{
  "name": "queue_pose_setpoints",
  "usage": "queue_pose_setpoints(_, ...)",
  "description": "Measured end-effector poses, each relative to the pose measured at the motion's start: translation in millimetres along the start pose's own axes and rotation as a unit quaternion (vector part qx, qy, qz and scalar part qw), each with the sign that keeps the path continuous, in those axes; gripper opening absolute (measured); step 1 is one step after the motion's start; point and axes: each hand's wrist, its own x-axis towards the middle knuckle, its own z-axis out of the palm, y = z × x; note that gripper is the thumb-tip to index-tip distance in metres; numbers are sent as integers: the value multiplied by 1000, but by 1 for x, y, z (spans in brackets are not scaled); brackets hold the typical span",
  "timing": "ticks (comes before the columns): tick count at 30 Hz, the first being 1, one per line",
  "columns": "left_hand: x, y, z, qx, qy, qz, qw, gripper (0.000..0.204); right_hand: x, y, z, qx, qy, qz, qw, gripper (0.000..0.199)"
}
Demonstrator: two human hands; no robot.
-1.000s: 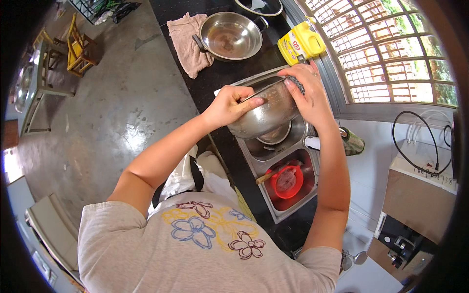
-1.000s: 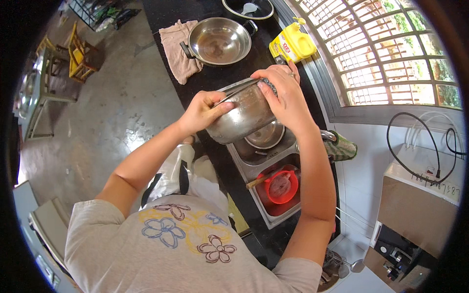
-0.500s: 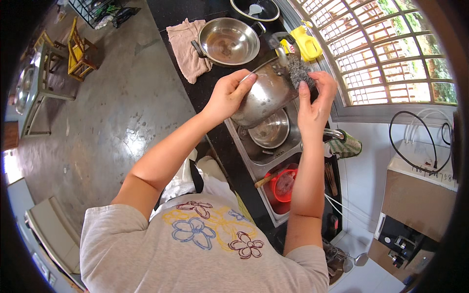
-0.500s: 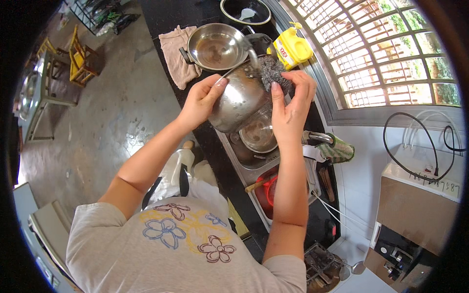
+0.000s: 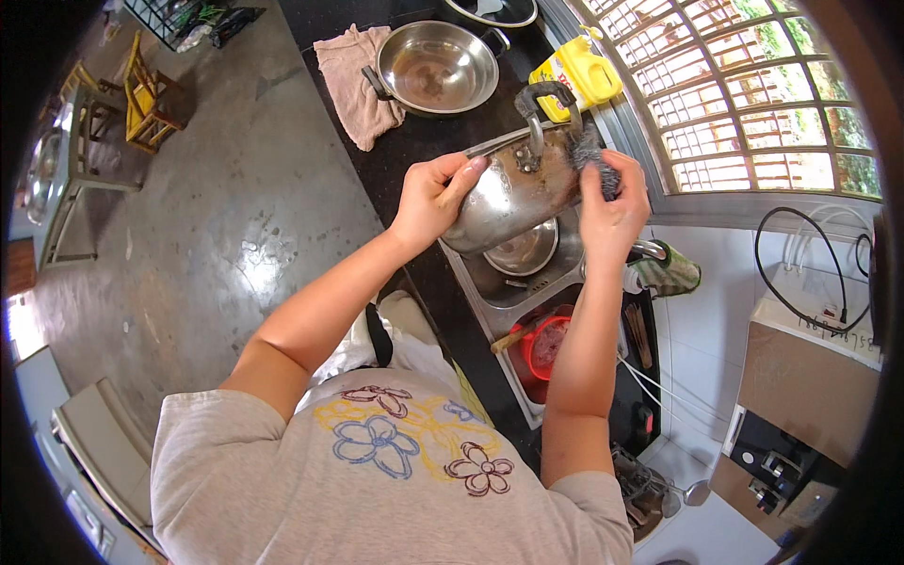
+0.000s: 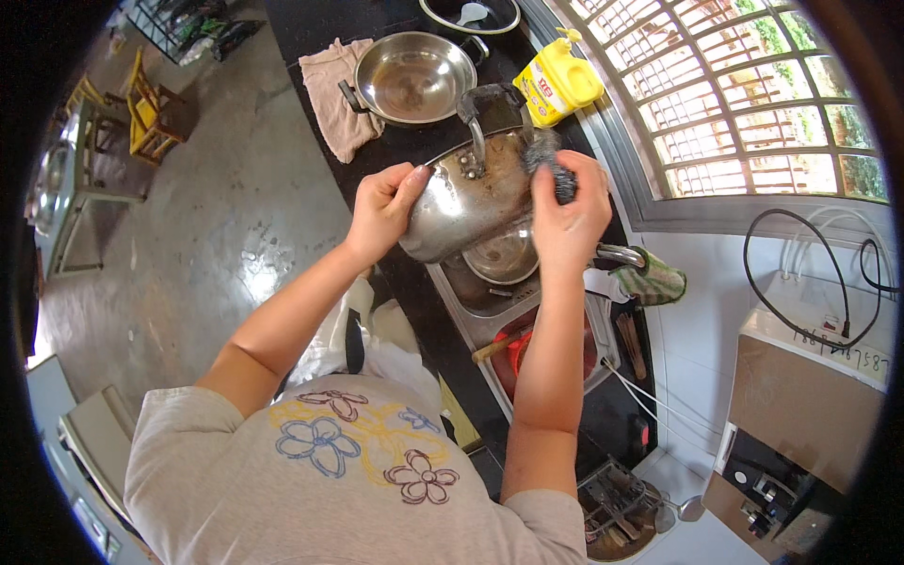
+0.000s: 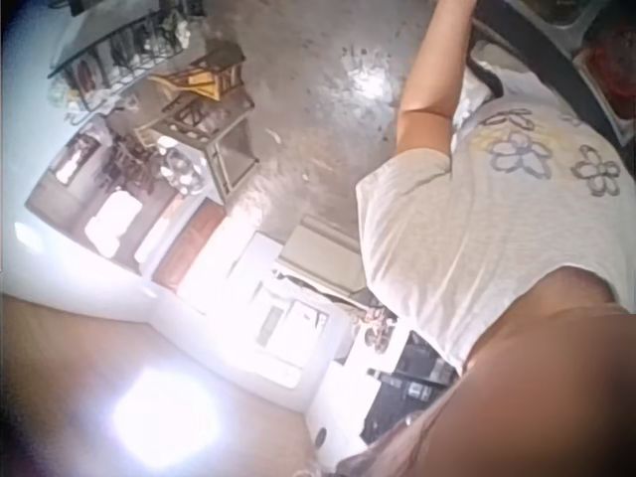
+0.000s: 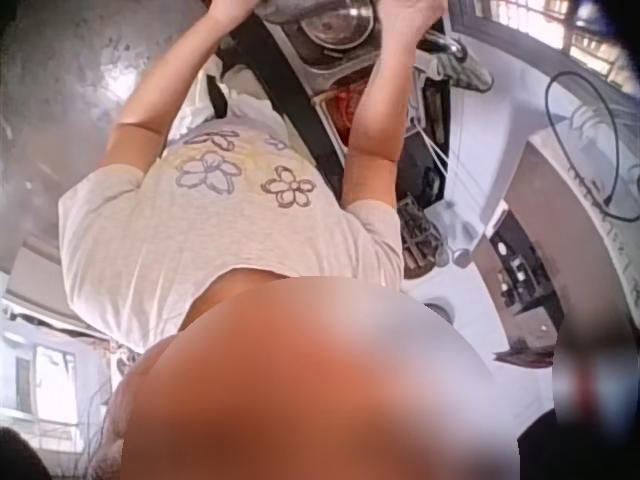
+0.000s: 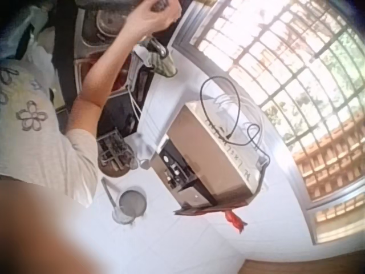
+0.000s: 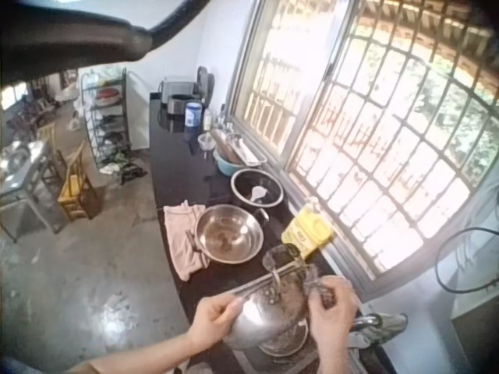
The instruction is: The person scrubs a metal pot with a steel wool pad under running water in a kitchen sink. They rotate the pot to clean the interior and exterior surfaces thoroughly, rinsing the pad and pot periodically.
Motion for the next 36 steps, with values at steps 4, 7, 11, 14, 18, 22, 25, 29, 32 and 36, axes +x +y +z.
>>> queue_pose_setpoints(4,-3,-4,0,-29,-7,14,999,37,-29,-22,1,36,-52,-176,982,22)
queue_pose_setpoints(7,-11,-3,6,-27,-19,-19,999,41,-15,-3,0,-7,-9,-100,995,21)
queue_pose_setpoints(11,-11,5,15,-6,30,39,999,43,-36,-17,2,78,35,-87,993,26)
queue_pose_setpoints(14,-16,17,18,72,31,28,996,39,-55,-28,14,32,28,-106,993,26)
queue_pose_setpoints(18,-14,17,23,159,64,73,983,36,-29,-48,34,44,64,-86,993,29)
queue_pose_setpoints(22,-9,21,19,172,63,75,980,37,-28,-48,36,72,28,-3,997,27)
queue_pose_setpoints(25,-14,17,11,164,42,39,985,37,-25,-34,20,129,-55,-6,990,25)
queue_pose_setpoints(29,-21,21,13,164,47,58,984,38,-30,-39,22,80,-55,11,995,26)
queue_pose_setpoints(32,-18,18,11,203,25,96,974,35,-37,-44,29,72,7,3,997,26)
queue_pose_setpoints(36,-8,29,12,242,-11,122,963,20,-37,-47,24,38,-9,17,999,25)
